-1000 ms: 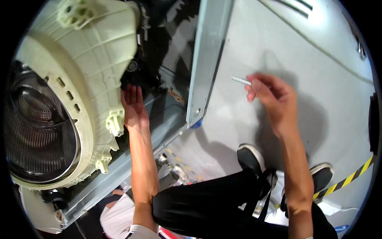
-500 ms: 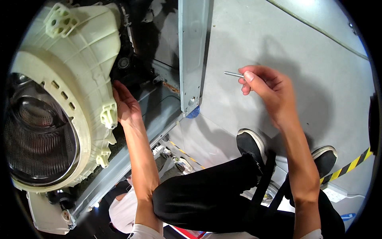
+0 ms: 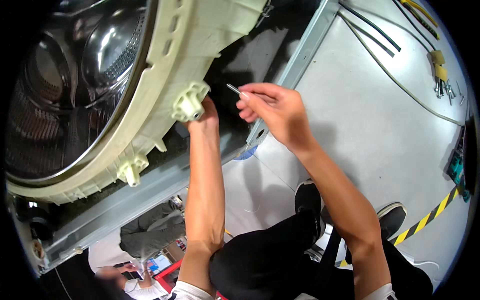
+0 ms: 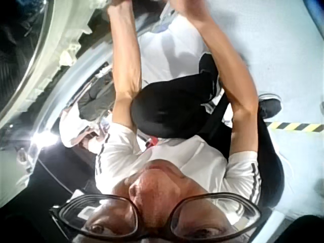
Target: The person removes a bolt by hand and then uses a power drill with a long extension to drive a screw into the internal assembly of a washing machine.
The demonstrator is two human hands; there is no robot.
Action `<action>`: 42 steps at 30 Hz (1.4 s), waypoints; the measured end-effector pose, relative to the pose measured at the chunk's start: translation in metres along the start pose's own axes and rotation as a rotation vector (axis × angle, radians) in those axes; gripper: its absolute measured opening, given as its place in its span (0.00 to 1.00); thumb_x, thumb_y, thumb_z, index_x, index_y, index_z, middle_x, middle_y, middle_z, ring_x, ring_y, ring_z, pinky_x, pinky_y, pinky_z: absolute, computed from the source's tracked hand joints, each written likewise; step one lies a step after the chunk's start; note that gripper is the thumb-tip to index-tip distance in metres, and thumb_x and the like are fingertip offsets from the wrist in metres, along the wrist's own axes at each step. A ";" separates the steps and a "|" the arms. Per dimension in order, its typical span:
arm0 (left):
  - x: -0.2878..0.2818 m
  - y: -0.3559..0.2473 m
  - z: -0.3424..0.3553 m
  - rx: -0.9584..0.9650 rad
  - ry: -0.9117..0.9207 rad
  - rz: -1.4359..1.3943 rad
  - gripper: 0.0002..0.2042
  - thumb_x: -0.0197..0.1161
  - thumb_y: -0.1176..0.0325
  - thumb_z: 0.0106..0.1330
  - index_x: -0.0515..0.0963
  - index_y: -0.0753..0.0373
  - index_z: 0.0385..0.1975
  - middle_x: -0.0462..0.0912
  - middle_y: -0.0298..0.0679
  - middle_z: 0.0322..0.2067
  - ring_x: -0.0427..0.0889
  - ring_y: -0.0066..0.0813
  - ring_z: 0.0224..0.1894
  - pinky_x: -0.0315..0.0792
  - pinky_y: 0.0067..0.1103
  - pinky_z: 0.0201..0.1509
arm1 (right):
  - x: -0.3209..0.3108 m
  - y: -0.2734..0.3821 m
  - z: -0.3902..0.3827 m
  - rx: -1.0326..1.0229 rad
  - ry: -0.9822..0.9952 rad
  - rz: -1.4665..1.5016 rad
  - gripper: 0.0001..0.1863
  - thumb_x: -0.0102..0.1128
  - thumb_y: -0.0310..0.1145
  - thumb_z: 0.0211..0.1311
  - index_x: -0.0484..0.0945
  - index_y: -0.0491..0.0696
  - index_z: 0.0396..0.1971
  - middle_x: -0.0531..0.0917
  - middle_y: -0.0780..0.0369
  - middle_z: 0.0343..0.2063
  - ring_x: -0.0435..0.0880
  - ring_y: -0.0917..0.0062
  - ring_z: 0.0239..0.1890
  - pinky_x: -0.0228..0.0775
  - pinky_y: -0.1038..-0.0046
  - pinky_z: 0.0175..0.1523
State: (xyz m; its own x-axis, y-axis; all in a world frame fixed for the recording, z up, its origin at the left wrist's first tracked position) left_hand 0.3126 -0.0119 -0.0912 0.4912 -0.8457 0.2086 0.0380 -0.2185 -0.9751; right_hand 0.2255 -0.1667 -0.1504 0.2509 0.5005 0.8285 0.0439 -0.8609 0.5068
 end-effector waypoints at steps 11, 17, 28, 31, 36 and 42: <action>-0.028 0.045 0.021 -0.487 0.079 -0.426 0.14 0.53 0.60 0.60 0.72 0.63 0.40 0.75 0.42 0.41 0.74 0.36 0.45 0.71 0.31 0.52 | 0.061 -0.010 0.039 -0.185 -0.067 -0.660 0.11 0.58 0.24 0.46 0.77 0.36 0.32 0.81 0.54 0.25 0.79 0.77 0.27 0.70 0.76 0.35; -0.018 0.041 0.014 -0.417 0.051 -0.424 0.15 0.51 0.60 0.62 0.71 0.65 0.42 0.75 0.42 0.42 0.75 0.35 0.45 0.72 0.30 0.51 | 0.071 -0.004 0.041 -0.449 -0.143 -0.720 0.12 0.63 0.28 0.40 0.76 0.40 0.28 0.80 0.52 0.24 0.81 0.71 0.27 0.70 0.73 0.35; -0.021 0.056 0.024 -0.531 0.157 -0.567 0.18 0.54 0.59 0.62 0.71 0.66 0.44 0.76 0.43 0.43 0.76 0.36 0.44 0.73 0.31 0.49 | 0.090 0.007 0.030 -0.732 -0.098 -0.731 0.09 0.58 0.22 0.31 0.74 0.42 0.21 0.76 0.53 0.21 0.75 0.57 0.25 0.68 0.68 0.31; -0.011 0.051 0.018 -0.542 0.380 -0.638 0.18 0.54 0.58 0.62 0.71 0.66 0.44 0.76 0.43 0.42 0.76 0.35 0.43 0.73 0.31 0.48 | 0.088 0.006 0.027 -0.719 -0.102 -0.757 0.08 0.58 0.24 0.35 0.77 0.44 0.22 0.78 0.55 0.23 0.76 0.59 0.28 0.69 0.68 0.34; -0.011 0.048 0.020 -0.459 0.432 -0.571 0.19 0.53 0.57 0.62 0.71 0.66 0.43 0.76 0.42 0.41 0.76 0.34 0.43 0.73 0.30 0.47 | 0.087 0.007 0.024 -0.767 -0.139 -0.683 0.08 0.56 0.23 0.35 0.77 0.44 0.22 0.77 0.55 0.22 0.76 0.60 0.30 0.68 0.67 0.34; -0.012 0.053 0.025 -0.450 0.393 -0.481 0.19 0.53 0.56 0.62 0.70 0.66 0.45 0.75 0.41 0.43 0.76 0.34 0.44 0.72 0.30 0.49 | 0.093 0.005 0.026 -0.845 -0.036 -0.705 0.11 0.56 0.20 0.32 0.75 0.43 0.23 0.76 0.56 0.21 0.74 0.61 0.25 0.67 0.70 0.32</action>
State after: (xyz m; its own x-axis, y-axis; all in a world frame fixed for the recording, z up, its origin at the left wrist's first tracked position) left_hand 0.3301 -0.0009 -0.1473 0.1614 -0.6995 0.6961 -0.2304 -0.7126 -0.6627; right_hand 0.2743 -0.1267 -0.0768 0.4586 0.8404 0.2888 -0.4843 -0.0362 0.8742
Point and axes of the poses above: each hand's wrist, its own z-axis towards the middle knuckle, its own x-axis out of the palm, y = z × x, the point moved 8 cm from there along z, towards the middle knuckle
